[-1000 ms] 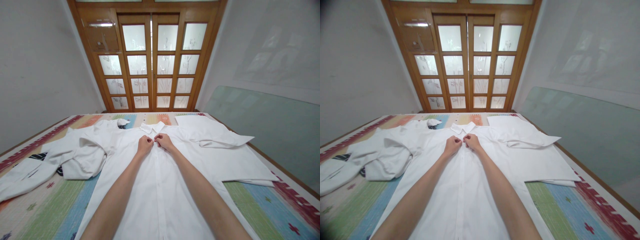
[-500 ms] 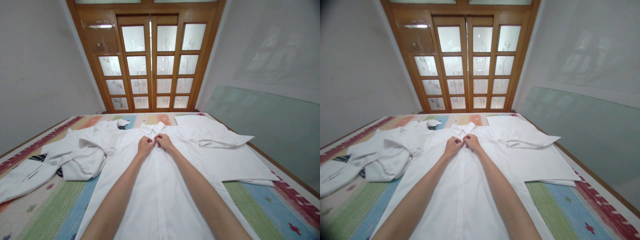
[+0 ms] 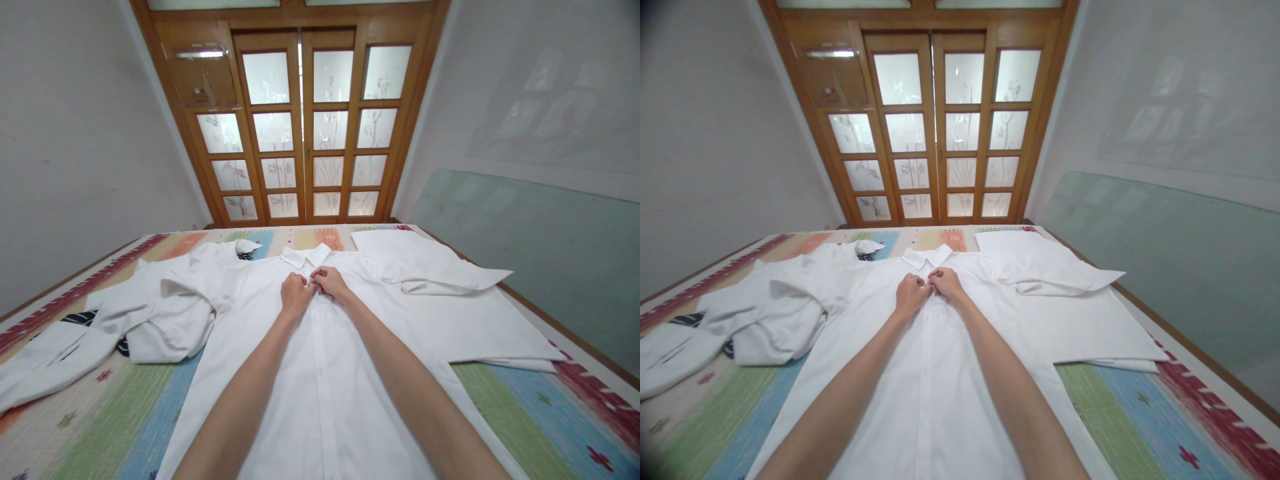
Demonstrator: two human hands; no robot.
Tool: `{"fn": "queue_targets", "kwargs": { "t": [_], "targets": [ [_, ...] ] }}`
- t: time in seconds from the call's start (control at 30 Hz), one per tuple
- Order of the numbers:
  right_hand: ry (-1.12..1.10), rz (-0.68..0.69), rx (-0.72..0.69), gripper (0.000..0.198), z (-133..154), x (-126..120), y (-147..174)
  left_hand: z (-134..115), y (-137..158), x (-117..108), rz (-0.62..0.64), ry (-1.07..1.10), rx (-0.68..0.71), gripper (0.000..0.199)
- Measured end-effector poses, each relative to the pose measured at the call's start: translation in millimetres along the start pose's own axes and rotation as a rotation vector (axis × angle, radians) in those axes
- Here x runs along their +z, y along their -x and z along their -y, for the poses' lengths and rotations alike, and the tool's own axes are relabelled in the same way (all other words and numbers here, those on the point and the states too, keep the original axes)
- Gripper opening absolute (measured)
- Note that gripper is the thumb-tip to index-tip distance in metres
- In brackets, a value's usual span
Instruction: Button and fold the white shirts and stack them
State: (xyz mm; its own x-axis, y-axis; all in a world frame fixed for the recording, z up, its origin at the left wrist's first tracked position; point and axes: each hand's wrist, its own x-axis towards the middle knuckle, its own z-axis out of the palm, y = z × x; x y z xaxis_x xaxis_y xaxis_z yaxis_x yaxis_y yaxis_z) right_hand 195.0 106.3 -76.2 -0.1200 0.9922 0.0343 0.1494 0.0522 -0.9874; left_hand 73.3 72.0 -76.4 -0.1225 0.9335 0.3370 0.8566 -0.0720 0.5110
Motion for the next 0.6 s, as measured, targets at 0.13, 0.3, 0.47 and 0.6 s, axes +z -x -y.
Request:
{"fn": "queue_targets", "kwargs": {
  "t": [0.13, 0.3, 0.47, 0.6],
  "targets": [
    [0.008, -0.004, 0.005, 0.011, 0.0, 0.3, -0.3, -1.3, 1.7, 0.4, -0.008, -0.045, 0.028, 0.016],
    [0.052, -0.004, -0.011, 0.010, -1.2, -0.7, 0.3, -1.9, -0.6, -2.7, 0.016, -0.046, -0.003, 0.017],
    [0.029, 0.037, -0.032, 0.011, 0.0, -2.8, 1.8, -3.0, 1.9, -4.5, 0.031, -0.042, -0.003, 0.015],
    [-0.005, 0.066, -0.025, 0.010, -0.5, -3.2, 0.9, -2.9, 5.6, -3.8, 0.017, -0.065, 0.041, 0.014]
  ]
}}
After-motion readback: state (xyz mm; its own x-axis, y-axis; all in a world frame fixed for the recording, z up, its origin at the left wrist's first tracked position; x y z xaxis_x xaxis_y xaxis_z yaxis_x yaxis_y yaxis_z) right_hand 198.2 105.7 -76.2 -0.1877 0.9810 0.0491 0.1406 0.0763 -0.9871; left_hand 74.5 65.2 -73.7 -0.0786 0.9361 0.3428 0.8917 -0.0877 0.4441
